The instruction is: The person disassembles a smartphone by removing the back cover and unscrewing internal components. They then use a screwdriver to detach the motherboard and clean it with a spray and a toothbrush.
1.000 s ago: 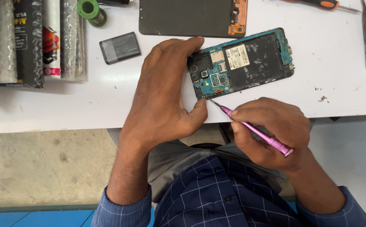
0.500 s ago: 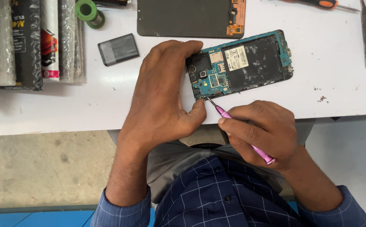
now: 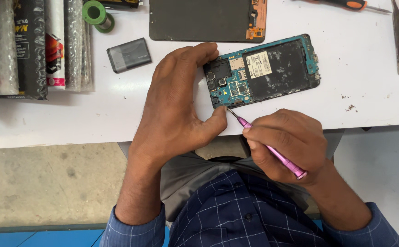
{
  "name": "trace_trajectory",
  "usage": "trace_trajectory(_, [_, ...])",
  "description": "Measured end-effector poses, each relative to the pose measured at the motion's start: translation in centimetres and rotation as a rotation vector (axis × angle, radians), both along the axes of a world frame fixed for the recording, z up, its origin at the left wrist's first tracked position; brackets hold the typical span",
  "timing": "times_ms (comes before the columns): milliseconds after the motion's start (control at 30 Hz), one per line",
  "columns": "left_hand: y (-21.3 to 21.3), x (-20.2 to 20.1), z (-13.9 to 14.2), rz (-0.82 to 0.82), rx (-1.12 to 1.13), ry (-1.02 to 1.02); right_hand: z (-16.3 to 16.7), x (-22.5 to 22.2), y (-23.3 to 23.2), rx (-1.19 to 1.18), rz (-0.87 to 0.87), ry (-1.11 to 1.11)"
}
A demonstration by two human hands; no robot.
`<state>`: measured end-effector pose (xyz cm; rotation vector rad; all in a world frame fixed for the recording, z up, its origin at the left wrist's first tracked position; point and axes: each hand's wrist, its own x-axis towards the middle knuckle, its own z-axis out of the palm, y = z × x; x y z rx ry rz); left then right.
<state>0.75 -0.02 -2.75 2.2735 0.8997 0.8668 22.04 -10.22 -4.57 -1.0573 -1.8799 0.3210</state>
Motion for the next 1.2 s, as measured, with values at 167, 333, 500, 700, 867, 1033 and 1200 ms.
trace_trajectory(167, [0.0,-0.1,-0.2,-0.002,0.026,0.003,0.1,-0.1,0.0,-0.026,-0.011,0.015])
trace_trajectory(333, [-0.1,-0.1,-0.2,-0.005,0.035,-0.005,0.6,0.0,0.0,-0.056,-0.002,0.010])
trace_trajectory(500, [0.0,-0.2,0.0,-0.015,0.027,-0.025,0.9,-0.2,0.1,-0.080,0.003,0.027])
trace_trajectory(700, [-0.1,-0.2,0.1,-0.018,-0.010,-0.042,0.5,0.2,-0.4,-0.077,-0.012,0.019])
trace_trajectory(867, [-0.1,-0.1,0.1,-0.011,-0.007,-0.037,-0.3,0.9,-1.2,-0.112,-0.115,0.243])
trace_trajectory(1033, [0.0,-0.1,0.0,-0.011,-0.004,-0.024,-0.5,2.8,-1.2,-0.121,-0.093,0.418])
trace_trajectory(1200, [0.0,0.0,-0.1,-0.005,-0.014,-0.018,-0.3,2.3,-0.1,-0.277,-0.087,0.494])
